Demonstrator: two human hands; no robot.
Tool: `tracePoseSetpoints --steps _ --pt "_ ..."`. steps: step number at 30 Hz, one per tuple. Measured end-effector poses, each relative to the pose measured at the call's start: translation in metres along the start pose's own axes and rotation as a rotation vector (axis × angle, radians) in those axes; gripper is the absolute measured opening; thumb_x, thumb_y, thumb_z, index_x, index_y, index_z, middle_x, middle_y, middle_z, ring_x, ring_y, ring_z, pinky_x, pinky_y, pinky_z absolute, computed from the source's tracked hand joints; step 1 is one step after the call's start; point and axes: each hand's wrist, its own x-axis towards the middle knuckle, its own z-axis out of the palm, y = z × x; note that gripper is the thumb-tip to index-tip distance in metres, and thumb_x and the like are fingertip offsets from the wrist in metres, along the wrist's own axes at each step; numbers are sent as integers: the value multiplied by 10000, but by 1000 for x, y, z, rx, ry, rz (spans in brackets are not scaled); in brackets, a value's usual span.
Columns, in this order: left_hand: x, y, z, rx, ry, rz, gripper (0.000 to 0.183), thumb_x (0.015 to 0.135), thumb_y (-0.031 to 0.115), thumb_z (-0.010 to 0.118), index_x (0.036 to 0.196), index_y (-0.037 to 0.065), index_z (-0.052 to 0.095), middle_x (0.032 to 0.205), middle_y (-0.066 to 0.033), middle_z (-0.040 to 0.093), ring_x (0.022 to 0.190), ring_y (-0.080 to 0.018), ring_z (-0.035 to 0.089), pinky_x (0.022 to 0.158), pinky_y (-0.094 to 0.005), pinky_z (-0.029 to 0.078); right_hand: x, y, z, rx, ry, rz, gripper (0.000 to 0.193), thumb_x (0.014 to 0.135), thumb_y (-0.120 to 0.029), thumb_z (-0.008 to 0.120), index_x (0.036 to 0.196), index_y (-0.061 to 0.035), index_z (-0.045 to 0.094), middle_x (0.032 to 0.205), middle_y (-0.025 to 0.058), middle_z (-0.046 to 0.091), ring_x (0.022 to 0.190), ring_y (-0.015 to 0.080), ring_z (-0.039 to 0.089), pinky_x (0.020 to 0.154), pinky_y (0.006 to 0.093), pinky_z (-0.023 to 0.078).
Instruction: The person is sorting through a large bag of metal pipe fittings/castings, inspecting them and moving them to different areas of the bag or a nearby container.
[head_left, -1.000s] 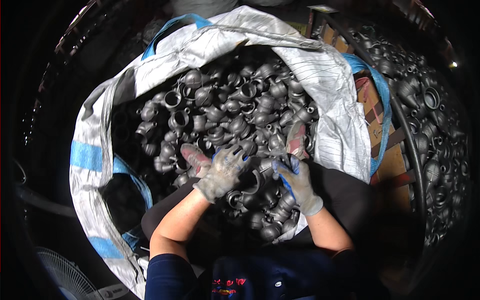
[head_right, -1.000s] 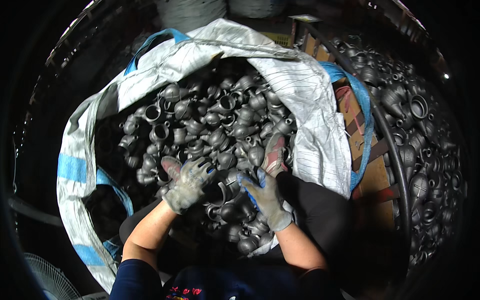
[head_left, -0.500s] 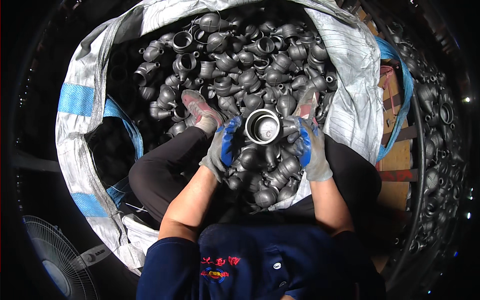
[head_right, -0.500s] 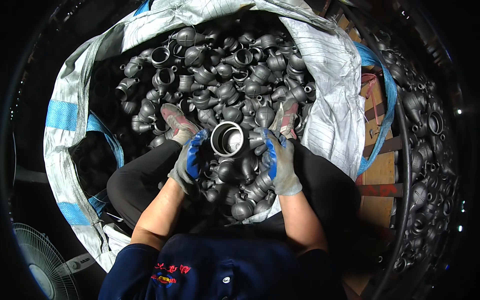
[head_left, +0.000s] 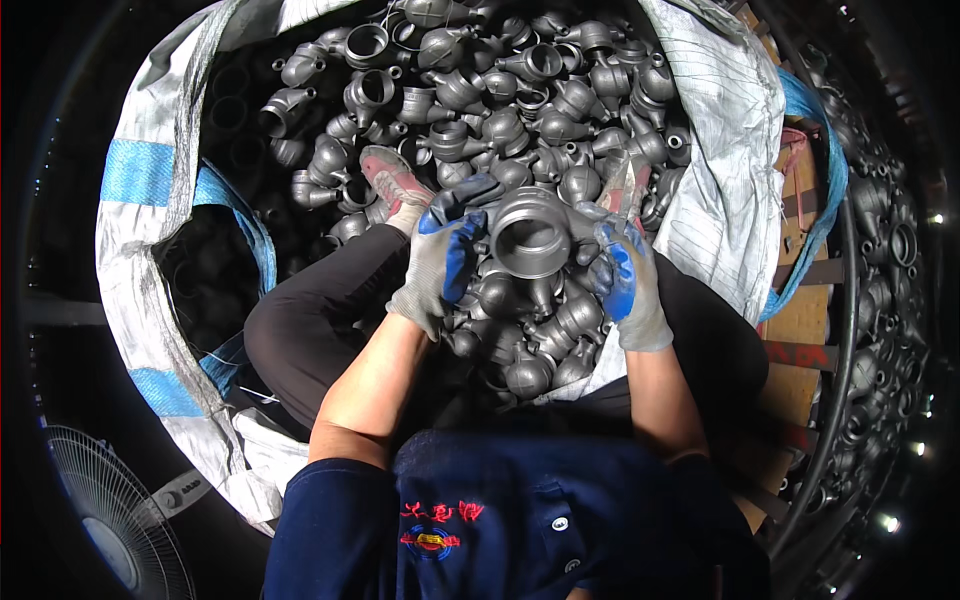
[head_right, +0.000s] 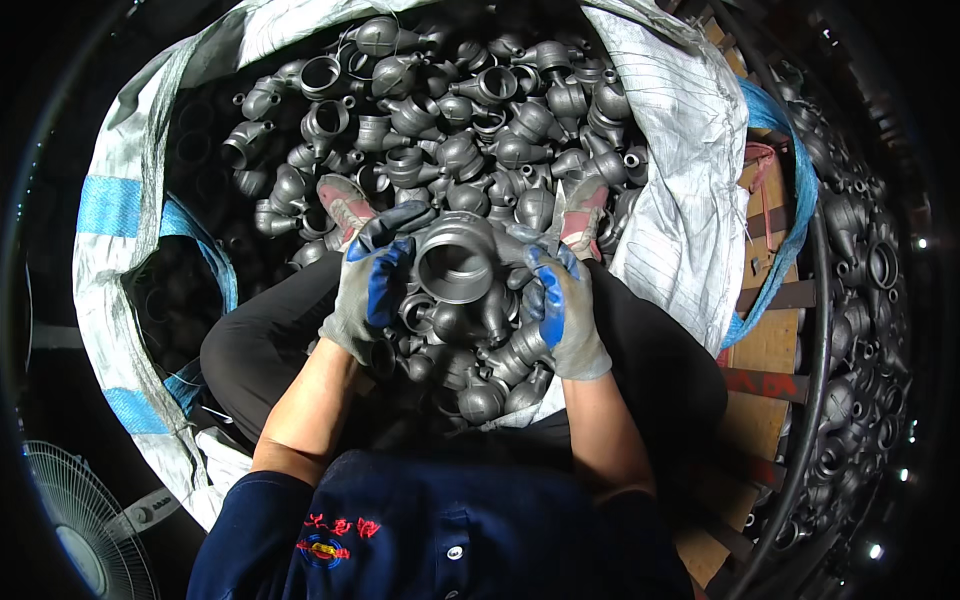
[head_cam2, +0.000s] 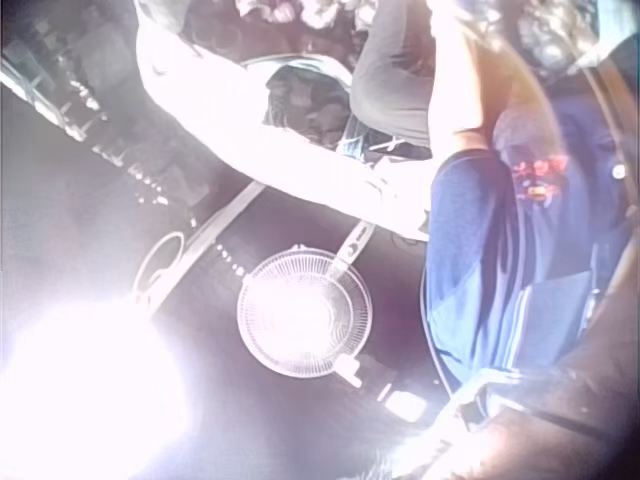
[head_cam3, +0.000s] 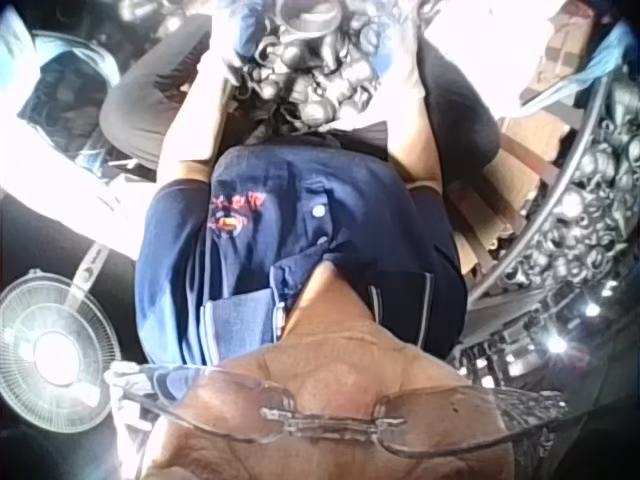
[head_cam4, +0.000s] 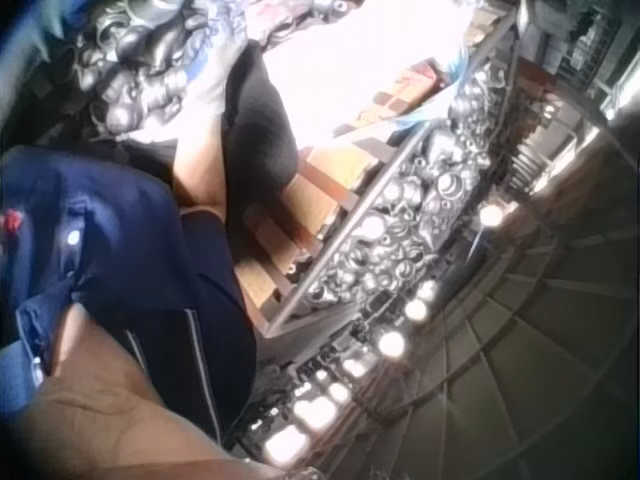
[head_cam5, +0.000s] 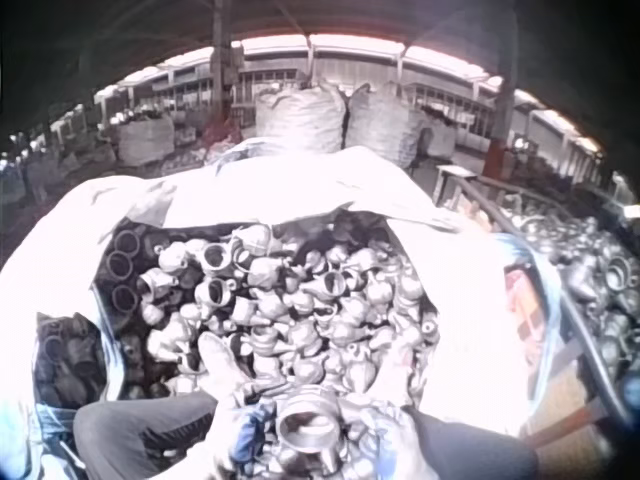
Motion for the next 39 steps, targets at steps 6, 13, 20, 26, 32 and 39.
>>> tracePoseSetpoints --steps 6,13,20,26,32,39 --pt "-3 14 12 415 -24 433 393 853 -25 549 1240 -23 477 1188 -104 563 1069 -185 564 914 -274 456 8 28 -18 409 -18 203 195 947 -263 436 941 -88 522 583 -14 461 400 56 349 360 188 274" --pt "8 -9 -28 244 231 85 229 929 158 519 1114 38 581 884 -18 608 723 -88 556 608 -222 460 -9 10 15 -149 39 78 276 925 -300 509 962 -37 584 602 40 552 383 51 381 359 181 279" --pt "8 -12 -20 176 191 -56 181 928 173 522 1054 53 573 823 -32 609 694 -112 583 604 -242 475 -18 -7 24 -232 70 -19 305 910 -261 538 1077 -15 606 602 9 556 425 12 382 400 165 262" --pt "11 -22 -32 78 141 -50 197 932 177 505 1059 36 557 864 -46 613 746 -122 595 637 -252 499 -24 -9 27 -213 25 -35 235 879 -143 599 1049 18 607 676 24 598 518 25 463 476 171 351" --pt "17 -30 -44 116 120 -111 198 935 181 501 1051 30 555 903 -60 614 781 -133 596 660 -262 497 -26 -8 32 -176 -40 -100 280 843 -28 611 1116 32 584 810 30 605 633 69 546 591 211 468" --pt "8 -25 -20 248 132 -93 278 944 292 461 1054 66 580 884 -28 615 751 -113 577 600 -254 466 -24 -8 35 -192 -50 -130 315 846 -5 592 1159 17 562 817 33 606 661 66 560 605 204 466"
